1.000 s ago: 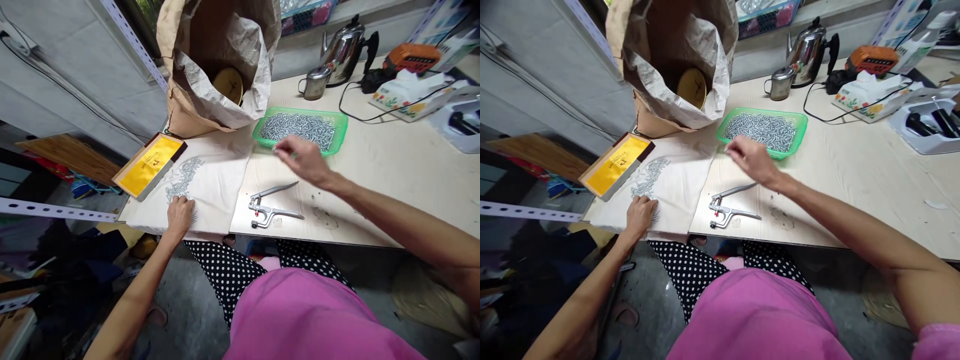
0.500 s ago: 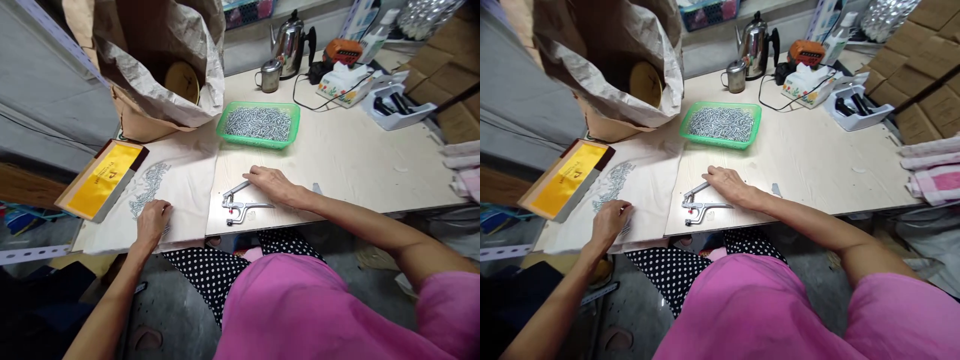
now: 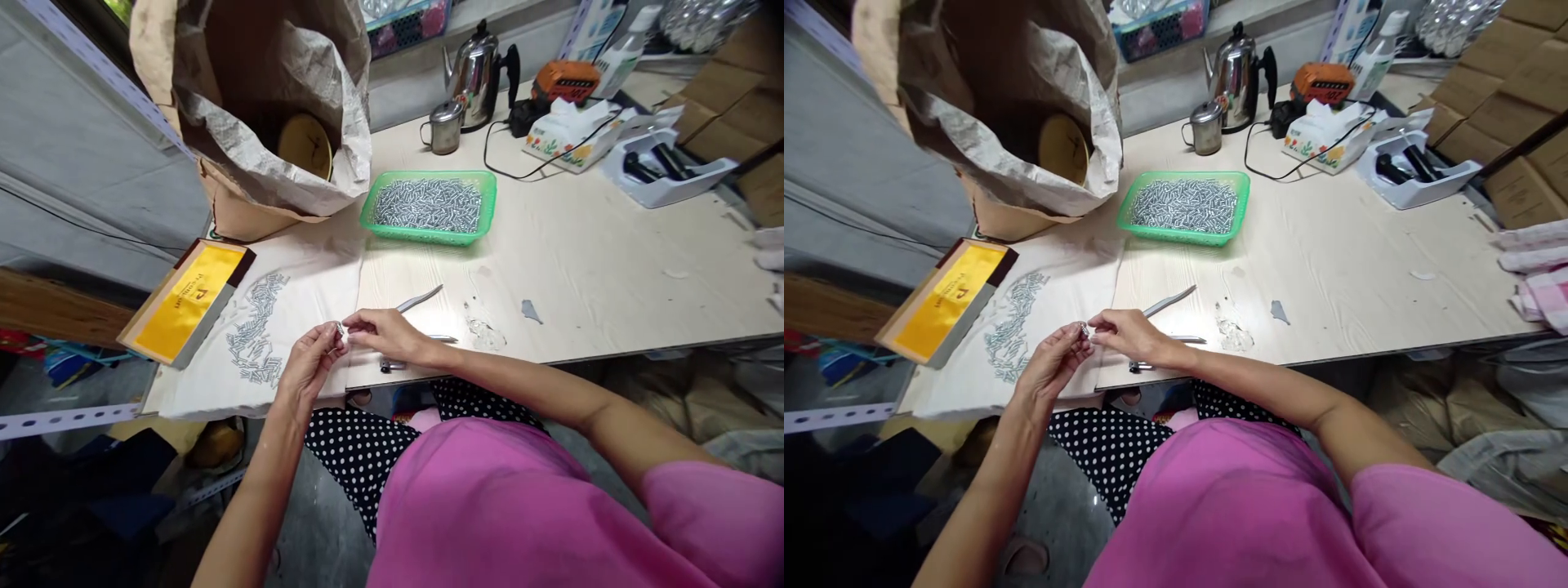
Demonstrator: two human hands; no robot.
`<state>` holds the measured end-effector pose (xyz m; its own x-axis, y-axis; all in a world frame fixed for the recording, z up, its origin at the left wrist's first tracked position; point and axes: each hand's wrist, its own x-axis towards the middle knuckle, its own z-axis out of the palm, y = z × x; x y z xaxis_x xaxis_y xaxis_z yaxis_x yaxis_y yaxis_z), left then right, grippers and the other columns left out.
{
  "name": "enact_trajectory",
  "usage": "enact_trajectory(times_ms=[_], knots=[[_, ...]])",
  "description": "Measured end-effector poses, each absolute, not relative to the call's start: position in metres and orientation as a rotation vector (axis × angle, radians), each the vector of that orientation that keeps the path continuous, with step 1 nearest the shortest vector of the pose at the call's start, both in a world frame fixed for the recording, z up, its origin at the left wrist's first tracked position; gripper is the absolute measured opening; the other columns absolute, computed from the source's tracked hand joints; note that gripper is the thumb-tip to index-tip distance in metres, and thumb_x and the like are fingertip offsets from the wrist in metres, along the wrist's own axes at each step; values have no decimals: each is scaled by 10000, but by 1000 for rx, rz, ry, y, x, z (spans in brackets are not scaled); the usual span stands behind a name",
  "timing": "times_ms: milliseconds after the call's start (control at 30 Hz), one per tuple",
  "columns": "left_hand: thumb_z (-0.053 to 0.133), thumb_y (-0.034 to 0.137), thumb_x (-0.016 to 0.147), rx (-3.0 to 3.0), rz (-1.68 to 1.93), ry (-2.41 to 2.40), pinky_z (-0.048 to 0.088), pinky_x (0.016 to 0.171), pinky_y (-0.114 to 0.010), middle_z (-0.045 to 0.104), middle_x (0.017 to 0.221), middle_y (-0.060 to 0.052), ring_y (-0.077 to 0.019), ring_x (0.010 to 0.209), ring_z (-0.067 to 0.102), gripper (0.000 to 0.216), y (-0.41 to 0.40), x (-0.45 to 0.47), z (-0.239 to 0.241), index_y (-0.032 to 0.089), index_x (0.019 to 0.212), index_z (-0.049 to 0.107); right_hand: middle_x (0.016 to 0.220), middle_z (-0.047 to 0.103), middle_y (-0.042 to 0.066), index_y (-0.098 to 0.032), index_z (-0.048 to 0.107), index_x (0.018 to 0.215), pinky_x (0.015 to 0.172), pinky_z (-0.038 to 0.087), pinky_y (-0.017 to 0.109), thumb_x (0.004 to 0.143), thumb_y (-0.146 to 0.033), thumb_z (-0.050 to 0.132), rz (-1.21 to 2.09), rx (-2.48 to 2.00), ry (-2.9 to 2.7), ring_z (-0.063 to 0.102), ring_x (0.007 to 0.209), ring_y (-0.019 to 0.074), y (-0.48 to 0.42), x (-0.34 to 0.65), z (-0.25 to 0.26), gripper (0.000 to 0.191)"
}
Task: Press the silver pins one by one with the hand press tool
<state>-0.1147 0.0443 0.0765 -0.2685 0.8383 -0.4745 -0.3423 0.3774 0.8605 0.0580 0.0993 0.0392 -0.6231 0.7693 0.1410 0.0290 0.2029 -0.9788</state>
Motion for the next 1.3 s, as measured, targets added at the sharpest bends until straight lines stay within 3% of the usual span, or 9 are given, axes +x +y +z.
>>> enact_trajectory(times_ms=[167, 333, 533, 600, 667, 767, 900, 1033, 1300], knots=[[1044, 408, 355, 529, 1374, 1401, 552, 606, -209, 708, 678, -3, -87, 588, 611, 554, 45, -103, 70, 135, 726, 736, 800, 724, 7, -138, 726, 922, 721, 484, 247, 905, -218, 676, 1786, -831, -1516, 648, 731, 120, 97, 31, 33, 96], [1033, 417, 325, 528, 1435, 1449, 493, 539, -196, 690, 651, -1, -72, 537, 566, 588, 38, -110, 61, 114, 725, 727, 604, 600, -51, -152, 668, 726, 585, 381, 223, 910, -265, 674, 1819, -908, -1571, 517, 572, 88, 95, 18, 31, 215], [991, 362, 403, 417, 1622, 1513, 468, 548, -190, 637, 642, 32, -54, 531, 526, 525, 36, -134, 61, 117, 751, 685, 722, 663, -36, -167, 659, 784, 666, 439, 237, 898, -262, 720, 1598, -985, -1604, 596, 651, 108, 91, -27, 37, 160], [948, 373, 500, 458, 1730, 1610, 474, 567, -197, 619, 649, 41, -61, 550, 528, 450, 33, -145, 66, 133, 753, 663, 839, 708, 4, -157, 699, 920, 725, 462, 254, 916, -261, 714, 1491, -939, -1789, 643, 762, 135, 97, -43, 45, 105], [881, 396, 630, 628, 1791, 1789, 485, 584, -208, 643, 709, 27, -84, 600, 560, 362, 25, -152, 73, 149, 791, 671, 1030, 724, 68, -138, 682, 1169, 790, 472, 280, 896, -228, 743, 1290, -923, -2055, 656, 907, 175, 108, -48, 57, 294], [766, 396, 806, 1125, 1545, 2032, 550, 687, -265, 713, 833, -18, -153, 747, 656, 236, 5, -143, 78, 178, 879, 712, 1235, 664, 125, -155, 607, 1340, 825, 460, 312, 944, -196, 668, 868, -959, -2392, 621, 1011, 213, 129, -22, 73, 403], [607, 293, 977, 1934, 1079, 1762, 561, 1002, -413, 752, 1127, -77, -245, 1118, 688, 115, -16, -93, 63, 220, 984, 696, 1162, 653, 119, -166, 701, 1130, 789, 421, 327, 1024, -160, 457, 535, -1009, -2657, 586, 969, 218, 146, 60, 74, 266], [492, 188, 1033, 2275, 824, 1406, 510, 1129, -489, 696, 1327, -130, -273, 1375, 564, 166, -6, -37, 28, 194, 1096, 645, 1153, 646, 152, -149, 708, 1071, 751, 397, 340, 1008, -154, 458, 422, -1155, -2855, 561, 964, 243, 148, 133, 54, 258], [472, 187, 1035, 2206, 778, 1382, 390, 1209, -599, 646, 1416, -169, -301, 1399, 549, 160, 15, -13, -6, 180, 1061, 630, 1060, 667, 131, -159, 661, 944, 763, 412, 341, 1011, -145, 471, 413, -943, -2861, 550, 933, 228, 183, 150, 24, 201]])
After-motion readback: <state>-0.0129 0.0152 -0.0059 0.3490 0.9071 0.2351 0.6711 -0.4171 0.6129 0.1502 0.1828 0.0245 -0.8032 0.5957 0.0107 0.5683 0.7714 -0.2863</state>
